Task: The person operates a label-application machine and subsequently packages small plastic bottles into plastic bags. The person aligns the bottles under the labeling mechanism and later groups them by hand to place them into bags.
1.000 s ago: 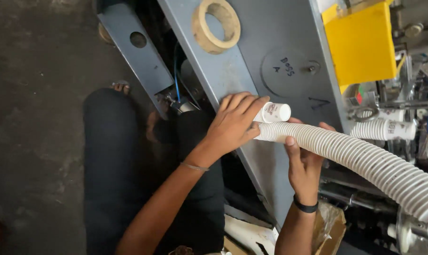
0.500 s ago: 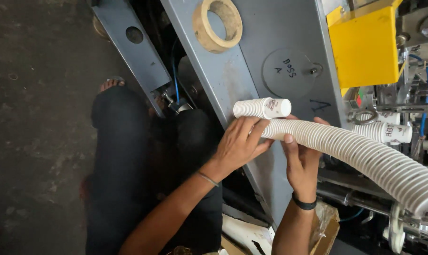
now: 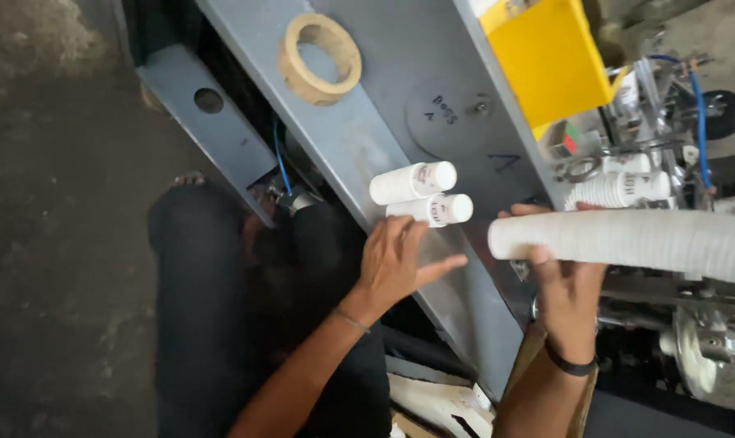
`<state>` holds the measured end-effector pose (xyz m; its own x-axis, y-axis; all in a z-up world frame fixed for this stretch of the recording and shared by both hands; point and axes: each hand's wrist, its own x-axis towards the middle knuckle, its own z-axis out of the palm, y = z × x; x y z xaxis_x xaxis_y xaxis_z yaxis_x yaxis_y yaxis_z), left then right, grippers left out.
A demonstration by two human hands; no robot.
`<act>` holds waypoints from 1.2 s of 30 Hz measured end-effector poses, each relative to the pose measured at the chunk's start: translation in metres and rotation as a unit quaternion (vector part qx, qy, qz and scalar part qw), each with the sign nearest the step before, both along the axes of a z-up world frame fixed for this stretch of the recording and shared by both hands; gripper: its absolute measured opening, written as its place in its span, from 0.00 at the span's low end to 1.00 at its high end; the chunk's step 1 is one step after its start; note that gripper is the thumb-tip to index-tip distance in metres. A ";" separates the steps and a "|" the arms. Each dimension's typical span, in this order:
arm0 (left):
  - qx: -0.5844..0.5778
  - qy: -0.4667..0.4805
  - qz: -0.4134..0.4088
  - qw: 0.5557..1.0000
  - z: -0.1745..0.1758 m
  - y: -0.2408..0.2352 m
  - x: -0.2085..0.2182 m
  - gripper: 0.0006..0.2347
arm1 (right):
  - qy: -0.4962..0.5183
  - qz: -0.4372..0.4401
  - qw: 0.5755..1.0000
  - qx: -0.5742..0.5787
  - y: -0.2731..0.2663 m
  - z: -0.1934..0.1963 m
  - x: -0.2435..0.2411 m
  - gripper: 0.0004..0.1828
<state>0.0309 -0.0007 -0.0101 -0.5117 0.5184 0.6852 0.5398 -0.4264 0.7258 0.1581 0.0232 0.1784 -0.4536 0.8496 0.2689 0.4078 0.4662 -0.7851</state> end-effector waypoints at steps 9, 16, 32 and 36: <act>-0.016 0.019 -0.045 0.999 -0.013 -0.002 0.024 0.26 | 0.042 -0.039 0.996 -0.072 -0.006 -0.042 0.021 0.34; -0.035 -0.020 -0.057 0.998 -0.002 -0.004 0.022 0.24 | -0.057 -0.025 0.995 -0.073 0.005 -0.075 0.024 0.35; 0.013 0.063 -0.108 0.992 -0.030 -0.013 0.058 0.27 | -0.023 -0.061 0.994 -0.093 -0.024 -0.050 0.052 0.35; -0.004 0.042 -0.105 0.994 -0.022 -0.013 0.054 0.26 | -0.078 -0.055 0.991 -0.091 -0.023 -0.061 0.041 0.39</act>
